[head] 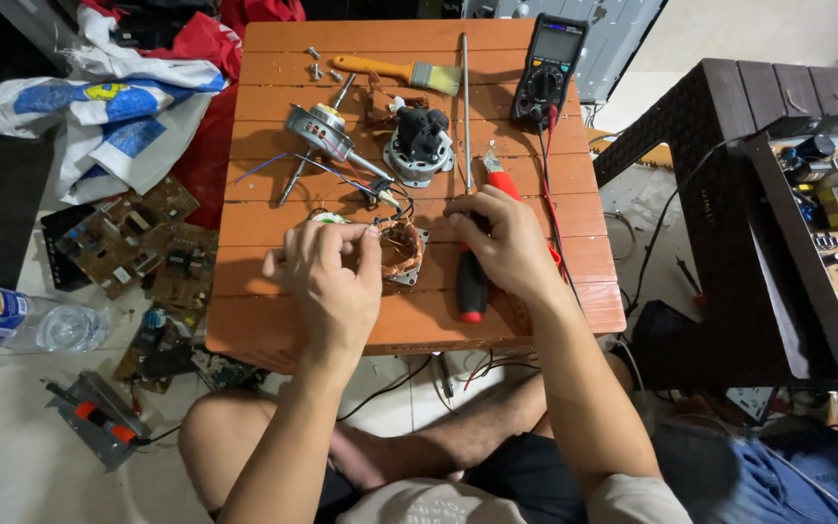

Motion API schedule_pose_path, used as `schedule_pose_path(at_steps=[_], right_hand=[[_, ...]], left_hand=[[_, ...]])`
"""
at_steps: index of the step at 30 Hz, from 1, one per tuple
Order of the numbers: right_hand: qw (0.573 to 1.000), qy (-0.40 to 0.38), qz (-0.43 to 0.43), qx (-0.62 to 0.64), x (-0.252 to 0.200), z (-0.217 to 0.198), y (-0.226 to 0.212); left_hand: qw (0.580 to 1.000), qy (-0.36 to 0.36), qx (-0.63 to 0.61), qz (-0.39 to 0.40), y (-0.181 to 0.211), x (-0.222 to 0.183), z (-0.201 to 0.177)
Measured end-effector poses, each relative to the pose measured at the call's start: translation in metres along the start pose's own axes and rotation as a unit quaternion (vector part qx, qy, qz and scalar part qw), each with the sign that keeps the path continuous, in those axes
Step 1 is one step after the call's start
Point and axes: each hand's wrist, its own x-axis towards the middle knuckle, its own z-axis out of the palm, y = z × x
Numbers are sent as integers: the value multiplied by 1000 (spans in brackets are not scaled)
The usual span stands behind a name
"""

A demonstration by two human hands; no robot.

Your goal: Preparing and soldering wires to a motor component while performing electronics repair

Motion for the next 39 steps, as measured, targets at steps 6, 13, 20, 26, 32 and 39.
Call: schedule_pose_path(at_steps=[6,13,20,26,32,39], right_hand=[[1000,-2,-1,-1,-1,1,2],[1000,0,8,0,-2,-1,-4],[1000,-1,14,-5,-2,-2,-6],[1000,-6,18,-2,-2,-3,-9],[999,-11,31,3,-1,-4,-12],[999,-15,37,0,-2,-4,-12]], left_hand=[[1000,-3,-1,16,6,2,-5],[999,-27,19,7,8,-2,-1],[1000,1,9,13,7,-3,1],[1000,1,4,6,9,-3,-1],[1000,4,-1,1,12,-3,-4],[1000,15,-2,11,11,-6,4]])
